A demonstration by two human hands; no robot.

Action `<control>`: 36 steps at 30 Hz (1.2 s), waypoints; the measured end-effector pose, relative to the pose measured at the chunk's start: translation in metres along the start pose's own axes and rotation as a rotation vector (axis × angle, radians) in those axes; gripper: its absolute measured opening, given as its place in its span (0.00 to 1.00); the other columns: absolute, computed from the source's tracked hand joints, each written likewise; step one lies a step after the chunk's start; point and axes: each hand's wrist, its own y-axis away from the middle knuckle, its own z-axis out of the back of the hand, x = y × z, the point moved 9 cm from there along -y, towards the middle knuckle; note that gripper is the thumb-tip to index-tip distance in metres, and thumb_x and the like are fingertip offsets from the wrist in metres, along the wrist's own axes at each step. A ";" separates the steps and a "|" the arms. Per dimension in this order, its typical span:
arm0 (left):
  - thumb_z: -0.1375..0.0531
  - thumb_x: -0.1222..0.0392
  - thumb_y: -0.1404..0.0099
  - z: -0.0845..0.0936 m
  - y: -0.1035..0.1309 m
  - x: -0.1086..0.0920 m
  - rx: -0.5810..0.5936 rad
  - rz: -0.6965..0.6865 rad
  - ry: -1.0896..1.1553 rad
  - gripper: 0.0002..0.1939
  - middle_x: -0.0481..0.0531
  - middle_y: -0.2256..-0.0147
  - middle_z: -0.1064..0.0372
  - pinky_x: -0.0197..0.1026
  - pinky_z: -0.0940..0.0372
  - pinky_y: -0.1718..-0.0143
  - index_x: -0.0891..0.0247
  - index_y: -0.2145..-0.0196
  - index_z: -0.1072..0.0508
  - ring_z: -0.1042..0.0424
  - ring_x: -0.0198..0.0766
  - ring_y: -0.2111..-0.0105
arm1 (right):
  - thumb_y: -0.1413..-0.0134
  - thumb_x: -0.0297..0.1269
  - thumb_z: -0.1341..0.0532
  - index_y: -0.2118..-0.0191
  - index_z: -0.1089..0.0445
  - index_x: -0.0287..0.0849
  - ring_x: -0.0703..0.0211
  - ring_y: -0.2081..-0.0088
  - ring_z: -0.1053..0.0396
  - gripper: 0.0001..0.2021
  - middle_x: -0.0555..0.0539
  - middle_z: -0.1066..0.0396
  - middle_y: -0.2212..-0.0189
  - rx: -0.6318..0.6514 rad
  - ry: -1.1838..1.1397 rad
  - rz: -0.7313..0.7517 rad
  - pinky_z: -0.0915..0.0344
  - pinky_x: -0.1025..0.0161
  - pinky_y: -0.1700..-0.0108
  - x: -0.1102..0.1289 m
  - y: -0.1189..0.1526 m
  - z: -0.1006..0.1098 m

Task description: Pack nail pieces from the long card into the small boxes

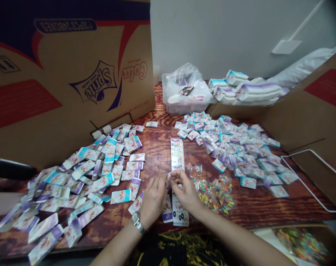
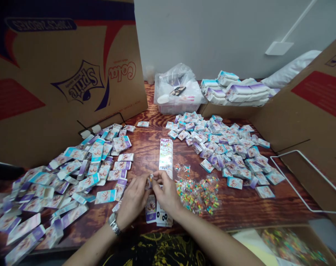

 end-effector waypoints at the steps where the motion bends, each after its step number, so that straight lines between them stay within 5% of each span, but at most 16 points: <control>1: 0.51 0.72 0.39 0.000 0.000 0.000 -0.003 0.002 0.001 0.25 0.60 0.55 0.35 0.53 0.36 0.55 0.64 0.44 0.47 0.35 0.48 0.54 | 0.43 0.34 0.46 0.60 0.38 0.44 0.59 0.65 0.31 0.05 0.48 0.31 0.66 0.008 0.038 0.022 0.33 0.61 0.62 0.004 0.001 -0.001; 9: 0.50 0.71 0.38 0.005 0.001 0.000 -0.022 -0.008 0.017 0.25 0.61 0.53 0.36 0.51 0.36 0.53 0.65 0.43 0.48 0.36 0.47 0.53 | 0.43 0.33 0.46 0.60 0.34 0.44 0.57 0.58 0.33 0.06 0.47 0.30 0.63 0.098 0.187 0.155 0.36 0.58 0.55 0.022 0.000 0.008; 16: 0.52 0.71 0.37 0.008 0.002 -0.009 -0.072 -0.081 0.023 0.26 0.61 0.52 0.37 0.53 0.38 0.51 0.64 0.42 0.48 0.37 0.48 0.51 | 0.44 0.37 0.43 0.64 0.33 0.43 0.60 0.68 0.30 0.05 0.49 0.29 0.70 0.050 0.074 0.039 0.33 0.62 0.64 0.009 -0.009 0.011; 22: 0.50 0.71 0.38 0.011 0.001 -0.008 -0.101 -0.071 0.057 0.27 0.60 0.52 0.36 0.50 0.38 0.51 0.64 0.42 0.49 0.37 0.46 0.51 | 0.43 0.31 0.45 0.64 0.31 0.44 0.57 0.63 0.33 0.06 0.46 0.33 0.67 0.093 0.311 0.297 0.35 0.58 0.59 0.044 -0.002 0.009; 31: 0.48 0.69 0.38 0.014 -0.005 -0.008 -0.040 -0.044 0.160 0.24 0.57 0.51 0.35 0.48 0.38 0.50 0.62 0.44 0.45 0.37 0.43 0.51 | 0.42 0.29 0.47 0.55 0.33 0.43 0.54 0.47 0.44 0.11 0.41 0.43 0.50 0.435 0.477 0.480 0.40 0.54 0.48 0.052 0.004 0.008; 36: 0.47 0.69 0.38 0.015 -0.007 -0.008 -0.043 -0.029 0.201 0.22 0.57 0.51 0.36 0.49 0.39 0.49 0.61 0.47 0.42 0.37 0.43 0.50 | 0.43 0.28 0.47 0.58 0.35 0.43 0.56 0.52 0.39 0.09 0.43 0.40 0.56 0.276 0.366 0.378 0.37 0.57 0.51 0.051 -0.005 0.014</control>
